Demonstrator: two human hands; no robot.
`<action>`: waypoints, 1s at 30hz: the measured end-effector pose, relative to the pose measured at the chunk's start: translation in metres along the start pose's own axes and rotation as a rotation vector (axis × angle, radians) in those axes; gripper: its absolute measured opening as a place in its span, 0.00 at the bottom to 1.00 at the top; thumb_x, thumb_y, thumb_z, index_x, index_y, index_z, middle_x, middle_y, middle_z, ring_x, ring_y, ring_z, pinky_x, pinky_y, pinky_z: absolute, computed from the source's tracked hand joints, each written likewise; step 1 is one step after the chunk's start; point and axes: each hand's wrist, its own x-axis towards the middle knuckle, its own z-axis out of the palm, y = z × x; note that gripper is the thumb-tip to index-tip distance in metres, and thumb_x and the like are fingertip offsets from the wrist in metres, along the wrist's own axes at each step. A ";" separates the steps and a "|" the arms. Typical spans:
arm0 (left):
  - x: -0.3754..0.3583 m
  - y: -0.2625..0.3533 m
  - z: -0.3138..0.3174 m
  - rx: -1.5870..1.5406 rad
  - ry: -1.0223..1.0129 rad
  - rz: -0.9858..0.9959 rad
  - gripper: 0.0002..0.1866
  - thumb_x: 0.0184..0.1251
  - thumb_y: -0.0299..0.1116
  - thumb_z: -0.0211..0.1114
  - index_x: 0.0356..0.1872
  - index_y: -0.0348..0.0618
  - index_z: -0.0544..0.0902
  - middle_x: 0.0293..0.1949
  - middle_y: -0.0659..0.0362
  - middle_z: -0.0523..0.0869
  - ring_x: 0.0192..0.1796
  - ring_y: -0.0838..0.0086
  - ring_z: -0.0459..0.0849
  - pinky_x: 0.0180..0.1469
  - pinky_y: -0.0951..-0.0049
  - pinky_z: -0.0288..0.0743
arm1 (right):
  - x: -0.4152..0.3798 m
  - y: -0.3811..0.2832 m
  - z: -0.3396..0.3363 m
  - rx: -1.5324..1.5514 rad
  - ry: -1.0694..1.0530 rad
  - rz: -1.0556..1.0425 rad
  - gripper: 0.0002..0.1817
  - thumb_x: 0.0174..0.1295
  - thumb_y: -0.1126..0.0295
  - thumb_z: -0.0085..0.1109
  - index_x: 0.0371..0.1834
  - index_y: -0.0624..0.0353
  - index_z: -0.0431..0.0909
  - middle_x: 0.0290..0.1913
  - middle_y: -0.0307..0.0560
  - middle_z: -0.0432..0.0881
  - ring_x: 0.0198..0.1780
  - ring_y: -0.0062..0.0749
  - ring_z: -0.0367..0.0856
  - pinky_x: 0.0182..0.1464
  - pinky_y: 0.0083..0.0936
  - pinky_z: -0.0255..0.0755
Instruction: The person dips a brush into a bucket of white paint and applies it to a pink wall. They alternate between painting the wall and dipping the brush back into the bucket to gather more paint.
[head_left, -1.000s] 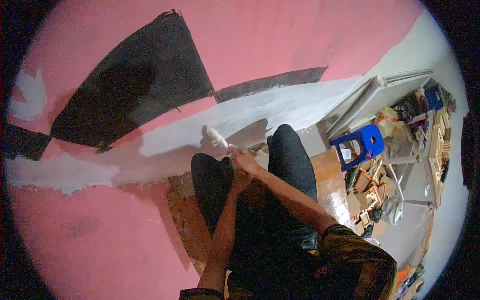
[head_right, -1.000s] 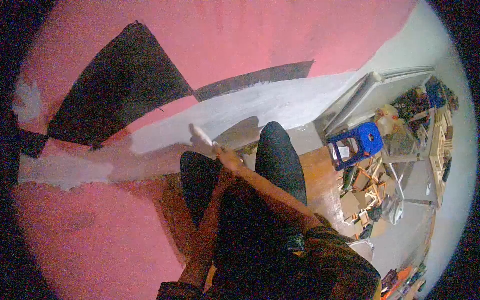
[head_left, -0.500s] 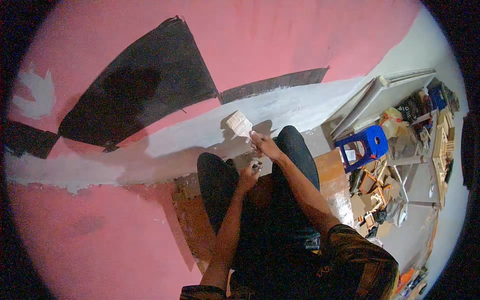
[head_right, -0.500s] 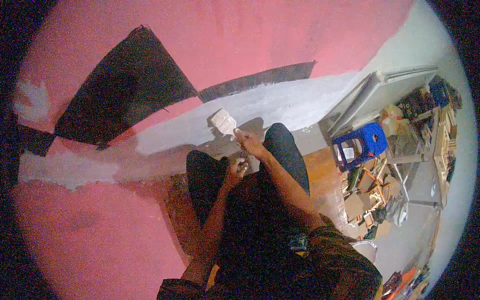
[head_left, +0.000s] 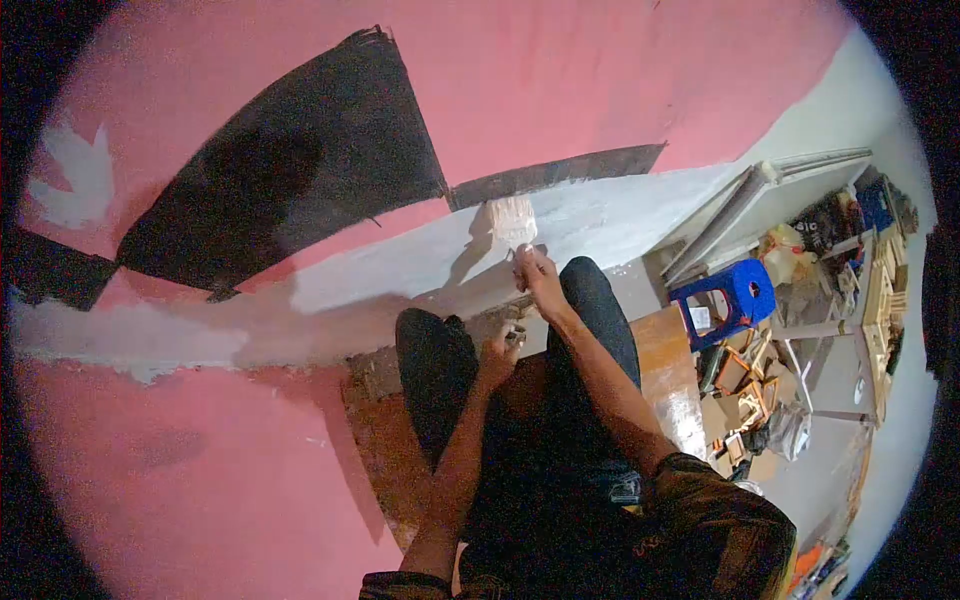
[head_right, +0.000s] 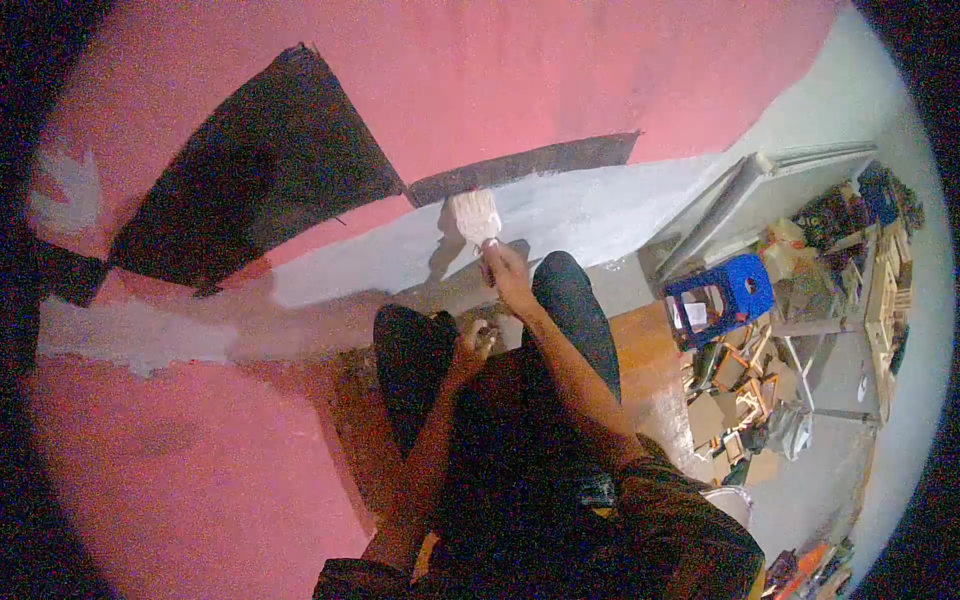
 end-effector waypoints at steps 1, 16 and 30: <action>-0.001 0.004 -0.001 -0.010 0.002 -0.003 0.14 0.60 0.32 0.60 0.46 0.41 0.76 0.32 0.48 0.83 0.36 0.59 0.84 0.38 0.63 0.74 | 0.001 -0.005 0.005 0.023 0.027 0.008 0.18 0.70 0.52 0.43 0.30 0.53 0.70 0.21 0.31 0.65 0.20 0.15 0.59 0.22 0.17 0.54; -0.004 0.017 0.000 -0.058 0.038 -0.088 0.13 0.64 0.39 0.61 0.43 0.41 0.79 0.30 0.49 0.83 0.33 0.62 0.84 0.37 0.64 0.75 | 0.016 -0.023 0.015 -0.036 0.193 0.108 0.19 0.67 0.49 0.49 0.28 0.51 0.71 0.16 0.27 0.60 0.13 0.12 0.54 0.15 0.16 0.47; 0.005 -0.015 0.013 -0.277 -0.010 -0.013 0.10 0.64 0.36 0.61 0.40 0.40 0.80 0.35 0.51 0.83 0.37 0.62 0.82 0.40 0.64 0.74 | -0.005 -0.035 0.019 0.010 0.172 0.188 0.19 0.66 0.48 0.49 0.25 0.48 0.67 0.15 0.27 0.59 0.14 0.13 0.54 0.16 0.16 0.47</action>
